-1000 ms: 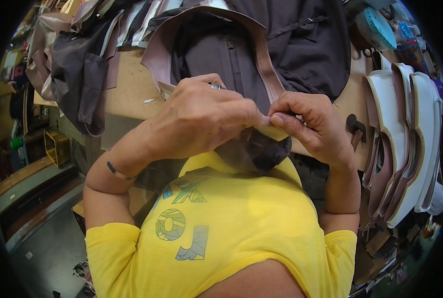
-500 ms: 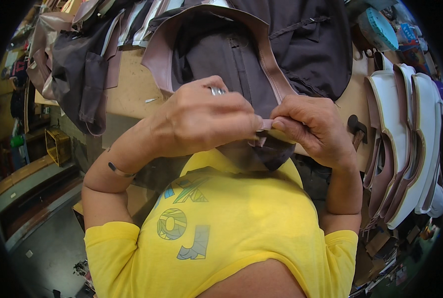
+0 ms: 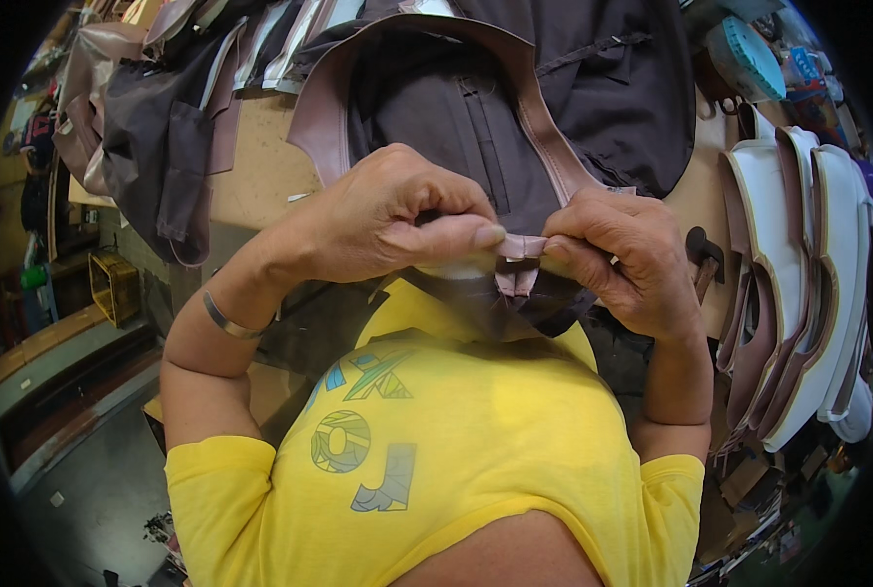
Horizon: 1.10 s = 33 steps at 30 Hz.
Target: The person repeatedly picks up shoe parts from a table, aligns them, and secures them with metal staples using a hammer. The person handles multiple shoe parts one at a time, placing each completed unit back on the table.
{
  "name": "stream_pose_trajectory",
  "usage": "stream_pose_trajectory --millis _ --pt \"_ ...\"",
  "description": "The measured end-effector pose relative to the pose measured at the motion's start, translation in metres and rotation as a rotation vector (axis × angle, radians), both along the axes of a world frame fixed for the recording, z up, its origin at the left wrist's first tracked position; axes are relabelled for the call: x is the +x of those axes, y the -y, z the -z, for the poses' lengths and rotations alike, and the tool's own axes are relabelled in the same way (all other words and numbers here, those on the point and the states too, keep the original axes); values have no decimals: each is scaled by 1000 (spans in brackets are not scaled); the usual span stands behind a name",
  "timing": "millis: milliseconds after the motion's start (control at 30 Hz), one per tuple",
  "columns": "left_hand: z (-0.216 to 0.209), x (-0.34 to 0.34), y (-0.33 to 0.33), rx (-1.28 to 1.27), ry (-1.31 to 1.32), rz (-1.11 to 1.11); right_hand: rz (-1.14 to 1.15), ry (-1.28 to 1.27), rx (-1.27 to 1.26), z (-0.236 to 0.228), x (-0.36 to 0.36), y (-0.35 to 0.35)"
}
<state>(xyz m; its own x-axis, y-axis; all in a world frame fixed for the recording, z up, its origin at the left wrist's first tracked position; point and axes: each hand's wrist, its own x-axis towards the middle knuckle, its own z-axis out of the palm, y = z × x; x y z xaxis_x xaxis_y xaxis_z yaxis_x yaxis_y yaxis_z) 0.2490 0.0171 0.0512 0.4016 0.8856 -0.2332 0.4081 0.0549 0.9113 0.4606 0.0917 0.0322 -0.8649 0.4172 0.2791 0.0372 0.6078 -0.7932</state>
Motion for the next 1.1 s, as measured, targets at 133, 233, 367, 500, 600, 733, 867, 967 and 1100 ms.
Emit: stream_pose_trajectory --millis 133,233,367,500,600,733,867,967,1100 --pt "3 5 -2 31 28 4 11 12 6 -4 -1 3" --pt "3 4 -3 145 -41 83 15 27 15 -3 1 2" --pt "10 2 -2 290 -115 99 15 43 -27 1 1 2" --pt "15 4 3 539 -226 96 36 95 -83 0 -2 5" --pt "12 10 8 583 -257 135 -58 48 -21 3 -3 7" --pt "14 1 -3 549 -283 148 -78 112 -11 -6 3 15" --pt "55 -56 -46 937 -978 -257 -107 231 2 -10 7 33" --pt "92 -105 -59 556 -1063 -298 -184 302 55 -9 9 43" --pt "78 -145 -87 891 -1007 -234 -48 258 236 -3 23 49"
